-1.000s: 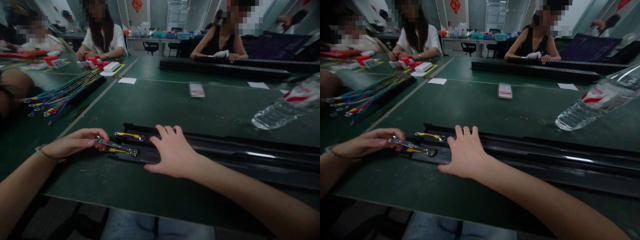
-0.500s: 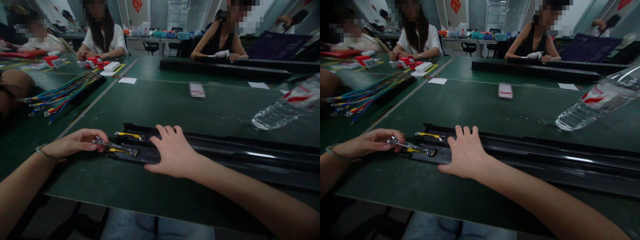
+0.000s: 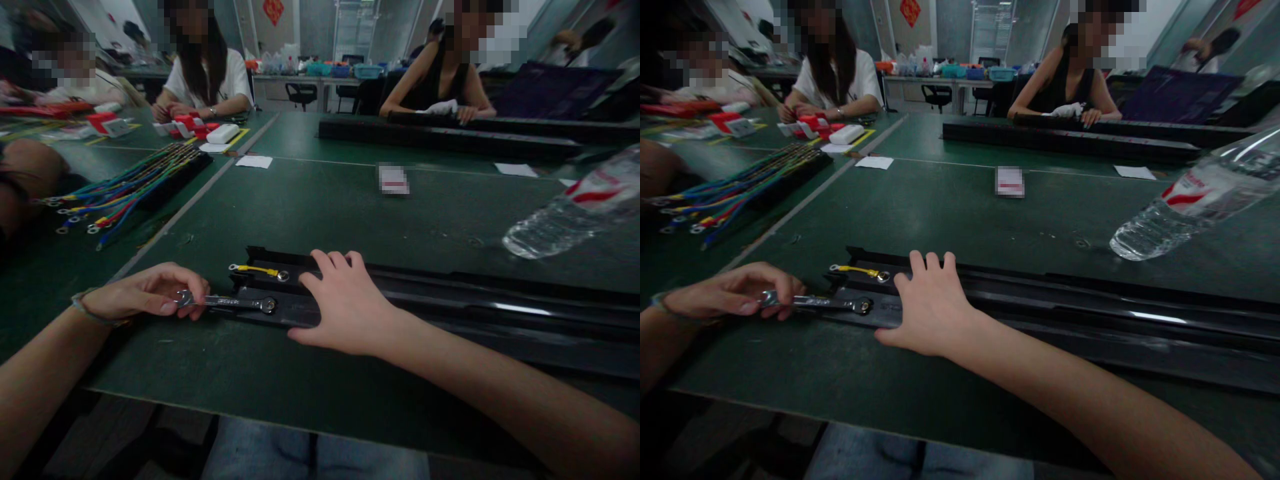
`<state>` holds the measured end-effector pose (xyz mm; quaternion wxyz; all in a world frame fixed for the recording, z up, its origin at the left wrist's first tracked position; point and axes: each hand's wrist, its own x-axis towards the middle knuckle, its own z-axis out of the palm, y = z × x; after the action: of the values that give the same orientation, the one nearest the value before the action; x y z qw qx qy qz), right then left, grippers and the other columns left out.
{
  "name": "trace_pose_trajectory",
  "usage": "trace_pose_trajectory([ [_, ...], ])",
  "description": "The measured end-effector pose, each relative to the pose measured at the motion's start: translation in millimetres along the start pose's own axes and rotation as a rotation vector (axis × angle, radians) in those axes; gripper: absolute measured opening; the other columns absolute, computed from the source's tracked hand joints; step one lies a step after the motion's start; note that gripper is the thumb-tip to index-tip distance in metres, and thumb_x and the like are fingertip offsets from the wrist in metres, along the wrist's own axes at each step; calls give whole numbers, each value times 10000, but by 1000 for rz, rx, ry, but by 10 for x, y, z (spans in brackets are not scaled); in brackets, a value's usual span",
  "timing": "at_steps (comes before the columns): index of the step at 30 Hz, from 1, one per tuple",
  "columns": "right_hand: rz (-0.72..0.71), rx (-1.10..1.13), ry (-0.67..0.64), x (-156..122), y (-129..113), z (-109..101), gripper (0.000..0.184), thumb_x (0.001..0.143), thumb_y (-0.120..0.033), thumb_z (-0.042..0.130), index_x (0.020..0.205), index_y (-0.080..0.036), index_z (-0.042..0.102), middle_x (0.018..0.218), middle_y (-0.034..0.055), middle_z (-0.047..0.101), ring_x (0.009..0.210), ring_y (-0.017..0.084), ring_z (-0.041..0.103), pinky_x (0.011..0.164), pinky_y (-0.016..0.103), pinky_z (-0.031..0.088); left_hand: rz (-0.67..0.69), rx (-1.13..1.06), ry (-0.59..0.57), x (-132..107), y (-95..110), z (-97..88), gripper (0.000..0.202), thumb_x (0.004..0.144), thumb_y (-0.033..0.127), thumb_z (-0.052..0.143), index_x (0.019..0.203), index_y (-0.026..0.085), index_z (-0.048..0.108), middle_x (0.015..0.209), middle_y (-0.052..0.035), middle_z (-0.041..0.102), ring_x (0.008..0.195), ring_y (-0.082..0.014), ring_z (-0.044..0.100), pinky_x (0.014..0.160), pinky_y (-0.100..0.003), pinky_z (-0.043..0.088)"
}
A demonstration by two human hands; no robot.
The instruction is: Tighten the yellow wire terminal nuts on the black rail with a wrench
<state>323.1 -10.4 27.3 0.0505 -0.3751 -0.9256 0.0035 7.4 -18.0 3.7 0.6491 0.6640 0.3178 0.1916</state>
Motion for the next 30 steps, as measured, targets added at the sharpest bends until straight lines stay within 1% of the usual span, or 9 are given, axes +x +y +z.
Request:
trace_pose_trajectory([
  [4, -7, -6, 2, -1, 6, 10, 690, 631, -681, 369, 1043, -160, 556, 1224, 186, 394, 1064, 343, 360, 847, 497, 219, 8, 6, -11, 5, 11, 9, 218, 713, 225, 563, 909, 146, 612, 783, -99, 611, 675, -197, 543, 586, -274, 449],
  [8, -7, -10, -1, 2, 9, 15, 686, 635, -678, 368, 1051, -164, 550, 1230, 182, 388, 1063, 343, 359, 849, 496, 214, 18, 9, -13, 15, 24, 19, 216, 701, 215, 570, 900, 149, 625, 772, -109, 615, 650, -200, 545, 554, -271, 451],
  [13, -8, -9, -2, 1, 4, 9, 687, 636, -679, 363, 1049, -163, 552, 1228, 181, 389, 1063, 342, 358, 848, 496, 214, 11, 2, -7, 0, -12, 2, 209, 710, 207, 564, 911, 166, 604, 752, -89, 604, 667, -200, 546, 585, -281, 444],
  [15, -8, -4, 8, -2, 5, 6, 682, 636, -675, 370, 1046, -162, 554, 1226, 184, 391, 1060, 340, 361, 846, 495, 218, 4, -7, 32, -8, -32, -9, 206, 710, 213, 569, 909, 161, 594, 736, -83, 600, 662, -196, 545, 581, -274, 441],
  [20, -12, 6, 12, -2, 13, 11, 677, 634, -674, 373, 1035, -162, 563, 1214, 189, 404, 1055, 338, 368, 843, 494, 226, 16, -41, 208, 16, -60, -7, 189, 714, 219, 585, 883, 134, 586, 700, -65, 588, 622, -162, 539, 543, -225, 435],
  [23, -13, 1, 27, 0, 16, 26, 679, 632, -676, 371, 1032, -164, 565, 1209, 186, 408, 1057, 339, 367, 842, 493, 226, 20, -82, 280, 59, -65, 12, 191, 717, 203, 596, 894, 134, 578, 699, -53, 588, 614, -141, 542, 535, -201, 438],
  [26, -14, -3, 40, 0, 15, 38, 676, 631, -675, 374, 1028, -163, 566, 1208, 182, 408, 1057, 337, 367, 842, 486, 228, 15, -128, 339, 95, -66, 32, 207, 718, 189, 606, 916, 140, 571, 711, -49, 595, 644, -139, 556, 559, -196, 451],
  [30, -12, -5, 40, -2, 8, 39, 679, 624, -680, 380, 1023, -164, 569, 1206, 182, 408, 1054, 337, 369, 841, 487, 228, 8, -188, 413, 106, -59, 49, 257, 722, 188, 609, 970, 134, 570, 733, -62, 607, 689, -152, 574, 608, -215, 472],
])
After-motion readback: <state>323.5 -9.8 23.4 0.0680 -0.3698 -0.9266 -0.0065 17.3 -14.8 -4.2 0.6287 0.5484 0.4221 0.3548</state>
